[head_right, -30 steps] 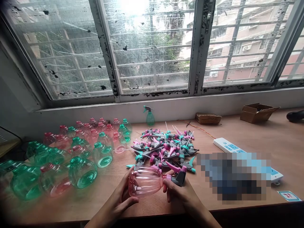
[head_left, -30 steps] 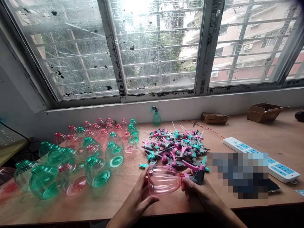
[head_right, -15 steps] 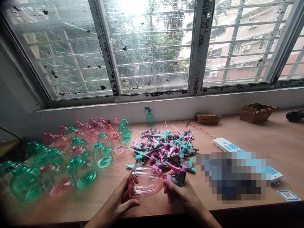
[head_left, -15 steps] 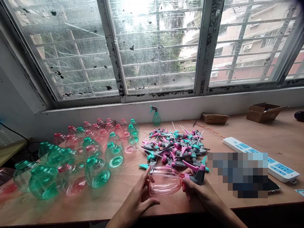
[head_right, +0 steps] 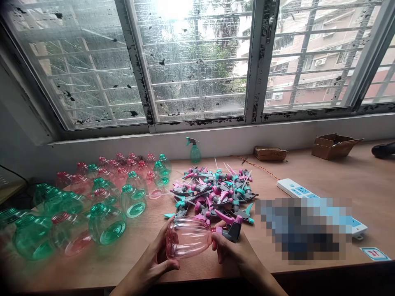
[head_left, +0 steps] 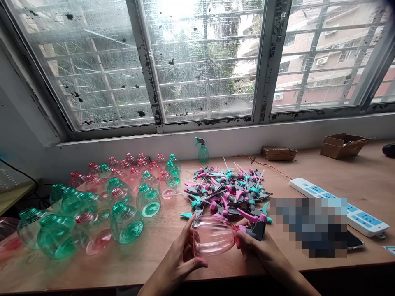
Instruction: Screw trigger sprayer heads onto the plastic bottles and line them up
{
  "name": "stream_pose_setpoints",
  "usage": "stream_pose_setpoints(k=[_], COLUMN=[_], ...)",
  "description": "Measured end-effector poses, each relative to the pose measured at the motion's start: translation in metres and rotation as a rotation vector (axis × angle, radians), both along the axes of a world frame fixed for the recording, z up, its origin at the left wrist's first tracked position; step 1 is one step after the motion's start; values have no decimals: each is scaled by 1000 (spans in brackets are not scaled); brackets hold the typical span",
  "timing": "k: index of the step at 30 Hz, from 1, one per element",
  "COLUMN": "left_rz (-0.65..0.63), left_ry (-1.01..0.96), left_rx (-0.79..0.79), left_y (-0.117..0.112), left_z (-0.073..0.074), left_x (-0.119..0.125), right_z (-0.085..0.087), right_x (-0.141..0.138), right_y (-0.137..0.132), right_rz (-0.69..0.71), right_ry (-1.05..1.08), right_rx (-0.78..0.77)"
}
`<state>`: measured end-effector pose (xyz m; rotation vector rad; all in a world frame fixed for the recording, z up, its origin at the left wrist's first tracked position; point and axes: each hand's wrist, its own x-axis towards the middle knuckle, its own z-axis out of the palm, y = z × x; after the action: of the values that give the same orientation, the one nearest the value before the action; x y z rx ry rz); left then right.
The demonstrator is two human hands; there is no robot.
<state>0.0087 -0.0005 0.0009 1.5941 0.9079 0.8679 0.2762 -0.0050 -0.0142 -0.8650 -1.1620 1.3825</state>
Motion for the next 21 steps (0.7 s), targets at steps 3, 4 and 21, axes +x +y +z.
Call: stream_pose_setpoints(k=[3, 4, 21], left_rz=[-7, -8, -25], left_ry=[18, 19, -30], left_rx=[41, 46, 52], left_y=[1, 2, 10], left_z=[0, 0, -4], left_x=[-1, -2, -13], right_z=[-1, -2, -5], right_x=[0, 1, 1], right_y=[0, 0, 0], right_rz=[3, 5, 16], right_ry=[-7, -10, 7], right_rx=[-1, 0, -13])
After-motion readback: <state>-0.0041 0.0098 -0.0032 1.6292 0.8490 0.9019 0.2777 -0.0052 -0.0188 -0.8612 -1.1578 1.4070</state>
